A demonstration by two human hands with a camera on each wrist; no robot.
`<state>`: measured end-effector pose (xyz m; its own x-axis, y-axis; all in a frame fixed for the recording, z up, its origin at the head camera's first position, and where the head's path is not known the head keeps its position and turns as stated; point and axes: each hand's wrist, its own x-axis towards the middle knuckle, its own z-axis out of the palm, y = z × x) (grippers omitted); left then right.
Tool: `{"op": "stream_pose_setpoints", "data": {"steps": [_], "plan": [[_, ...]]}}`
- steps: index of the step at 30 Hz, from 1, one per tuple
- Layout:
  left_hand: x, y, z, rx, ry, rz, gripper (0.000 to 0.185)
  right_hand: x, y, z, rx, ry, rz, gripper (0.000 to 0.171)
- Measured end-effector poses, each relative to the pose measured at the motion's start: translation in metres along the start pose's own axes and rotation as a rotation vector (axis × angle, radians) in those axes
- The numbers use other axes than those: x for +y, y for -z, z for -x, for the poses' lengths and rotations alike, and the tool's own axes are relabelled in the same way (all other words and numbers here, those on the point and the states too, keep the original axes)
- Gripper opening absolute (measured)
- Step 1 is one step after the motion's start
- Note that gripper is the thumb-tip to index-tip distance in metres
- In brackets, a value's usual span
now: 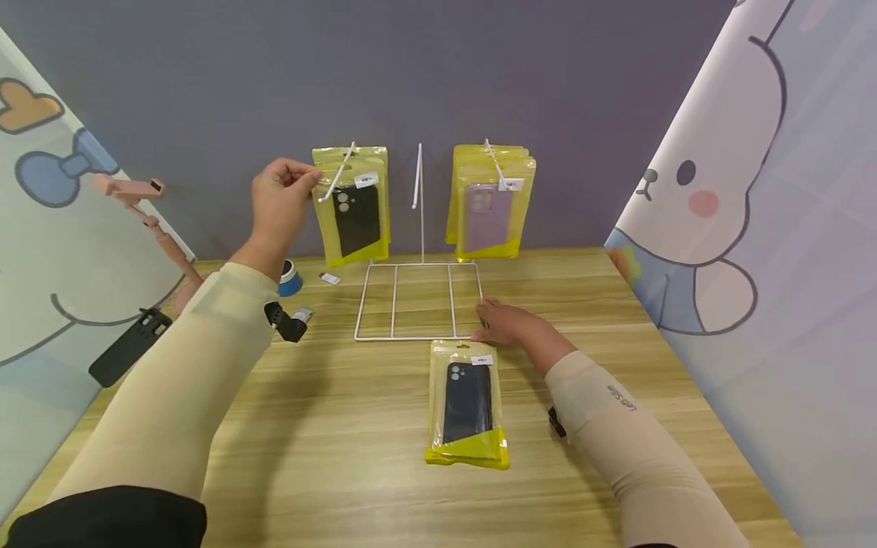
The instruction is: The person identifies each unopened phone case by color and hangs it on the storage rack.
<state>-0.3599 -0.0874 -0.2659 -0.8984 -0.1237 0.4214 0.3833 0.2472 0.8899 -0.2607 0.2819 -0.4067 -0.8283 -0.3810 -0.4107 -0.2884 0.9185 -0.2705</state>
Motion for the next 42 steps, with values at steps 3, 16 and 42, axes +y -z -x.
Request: {"op": "stream_pose_setpoints", "data": {"steps": [3, 16, 42], "plan": [[-0.003, 0.003, -0.006, 0.016, 0.006, -0.017, 0.014, -0.003, 0.0, -0.002, -0.001, -0.001, -0.001, 0.083], [-0.023, 0.03, 0.01, -0.054, 0.064, -0.105, 0.054, -0.004, -0.001, -0.006, -0.001, -0.007, 0.012, 0.084], [-0.055, -0.093, 0.174, -1.001, -0.191, -0.782, 0.047, -0.001, -0.001, -0.004, -0.007, -0.017, 0.019, 0.085]]}}
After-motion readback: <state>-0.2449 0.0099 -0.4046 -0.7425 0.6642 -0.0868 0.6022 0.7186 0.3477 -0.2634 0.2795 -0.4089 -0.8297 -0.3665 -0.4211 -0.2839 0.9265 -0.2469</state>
